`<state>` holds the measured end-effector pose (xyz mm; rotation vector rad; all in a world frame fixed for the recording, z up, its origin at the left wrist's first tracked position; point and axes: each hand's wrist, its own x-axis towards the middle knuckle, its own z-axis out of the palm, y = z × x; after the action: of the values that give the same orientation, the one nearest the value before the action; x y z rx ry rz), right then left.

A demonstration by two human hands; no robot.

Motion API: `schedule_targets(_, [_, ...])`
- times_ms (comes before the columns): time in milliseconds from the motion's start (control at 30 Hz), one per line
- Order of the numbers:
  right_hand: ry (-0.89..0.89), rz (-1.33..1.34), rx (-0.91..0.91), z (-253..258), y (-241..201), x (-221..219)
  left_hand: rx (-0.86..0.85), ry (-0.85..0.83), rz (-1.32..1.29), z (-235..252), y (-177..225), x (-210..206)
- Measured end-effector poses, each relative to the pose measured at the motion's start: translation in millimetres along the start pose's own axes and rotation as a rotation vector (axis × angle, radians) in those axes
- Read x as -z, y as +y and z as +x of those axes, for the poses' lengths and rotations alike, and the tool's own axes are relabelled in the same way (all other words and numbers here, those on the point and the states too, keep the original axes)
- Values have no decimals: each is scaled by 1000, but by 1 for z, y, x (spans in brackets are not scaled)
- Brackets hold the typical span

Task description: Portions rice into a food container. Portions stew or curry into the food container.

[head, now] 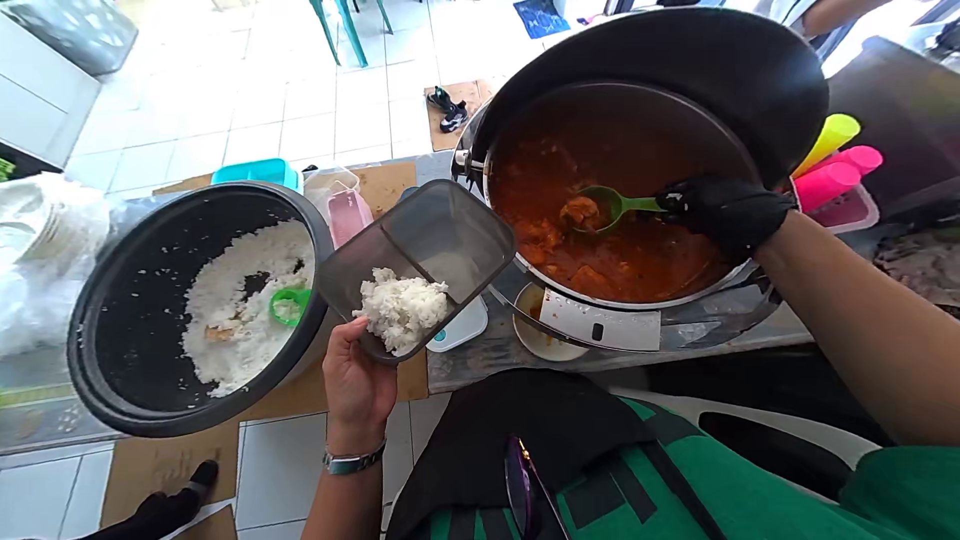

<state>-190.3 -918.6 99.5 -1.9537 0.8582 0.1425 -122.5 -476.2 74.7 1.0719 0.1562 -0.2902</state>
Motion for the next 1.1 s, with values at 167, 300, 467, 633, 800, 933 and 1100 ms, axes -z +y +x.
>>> schedule_targets(167, [133, -136, 94, -27, -15, 7, 45, -36, 24, 1, -4, -14])
schedule_targets(300, [182, -94, 209, -46, -37, 20, 89, -128, 54, 1, -10, -25])
schedule_targets(467, [37, 256, 230, -65, -83, 5, 130, -182, 48, 3, -16, -37])
schedule_targets(633, [20, -61, 523, -77, -93, -41, 102, -208, 69, 0, -11, -37])
schedule_targets(800, [314, -711, 1198, -79, -73, -72, 141, -189, 29, -2, -11, -28])
schedule_targets(933, [642, -933, 1472, -80, -67, -77, 158, -184, -50, -1, -15, -21])
schedule_targets(1100, [710, -729, 1369, -82, -65, -76, 169, -187, -69, 0, -18, -21])
